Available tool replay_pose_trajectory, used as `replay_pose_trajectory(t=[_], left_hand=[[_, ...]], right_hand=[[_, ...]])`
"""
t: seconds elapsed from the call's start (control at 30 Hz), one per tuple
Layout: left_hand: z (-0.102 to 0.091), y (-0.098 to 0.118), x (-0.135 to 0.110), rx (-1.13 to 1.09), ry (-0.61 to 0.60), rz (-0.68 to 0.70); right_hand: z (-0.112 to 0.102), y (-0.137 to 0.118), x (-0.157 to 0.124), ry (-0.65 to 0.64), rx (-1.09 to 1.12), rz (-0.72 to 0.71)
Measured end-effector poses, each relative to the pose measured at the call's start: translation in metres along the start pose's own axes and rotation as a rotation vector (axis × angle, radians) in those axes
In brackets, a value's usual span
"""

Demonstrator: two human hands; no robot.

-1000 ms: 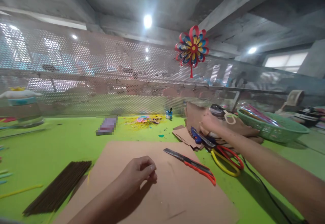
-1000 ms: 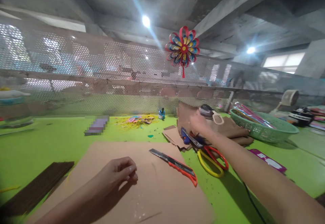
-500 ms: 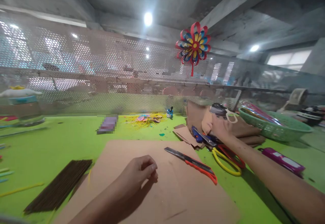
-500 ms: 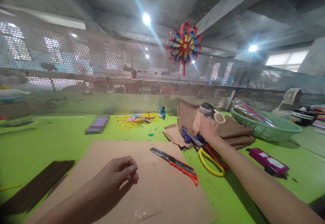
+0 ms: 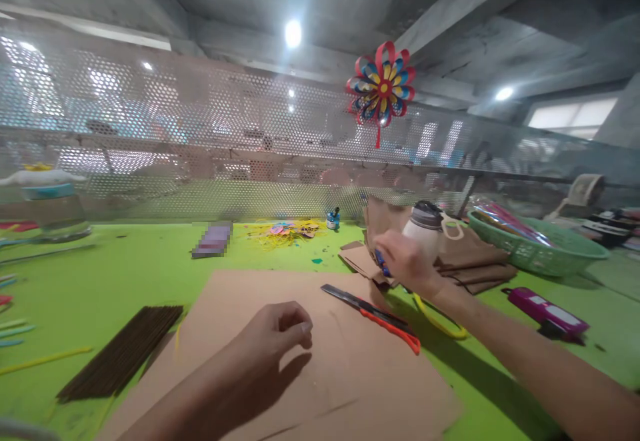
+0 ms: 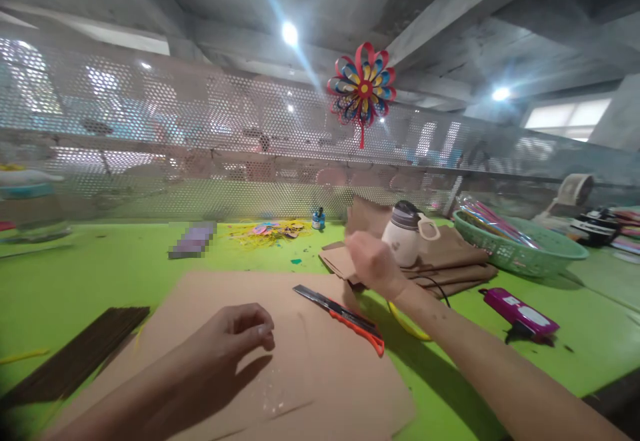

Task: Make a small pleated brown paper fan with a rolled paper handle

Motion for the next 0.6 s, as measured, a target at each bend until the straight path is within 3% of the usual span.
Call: replay_pose_trajectory(t=[0.13, 0.2, 0.27, 0.43, 0.6], left_hand=[[-0.004, 0.025, 0.007, 0.461, -0.061, 0.026], [-0.006, 0.035, 0.016, 0.592, -0.176, -0.012], [-0.008, 0.045, 0.027, 0.708, -0.203, -0.026], [0.003, 0.062, 0.066, 1.012, -0.056, 0.027], [0.033, 0.062, 0.112, 1.19, 0.031, 0.262]], right_hand=[[0.014, -0.043, -0.018, -0.072, 0.097, -0.254], [0.019, -0.05, -0.025, -0.064, 0.138, -0.288], [0.022, -0.05, -0.031, -0.029, 0.174, -0.273], [0.024, -0.039, -0.038, 0.05, 0.249, -0.193], [0.028, -0.036, -0.032, 0.046, 0.303, -0.112]])
Point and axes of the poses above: each hand's wrist, its own x-axis towards the middle knuckle, its own z-axis out of the palm, y = z × x, the point moved 4 cm from there along x, towards the middle knuckle, and after that the axes turned 12 degrees about -y, right-handed, at the moved point
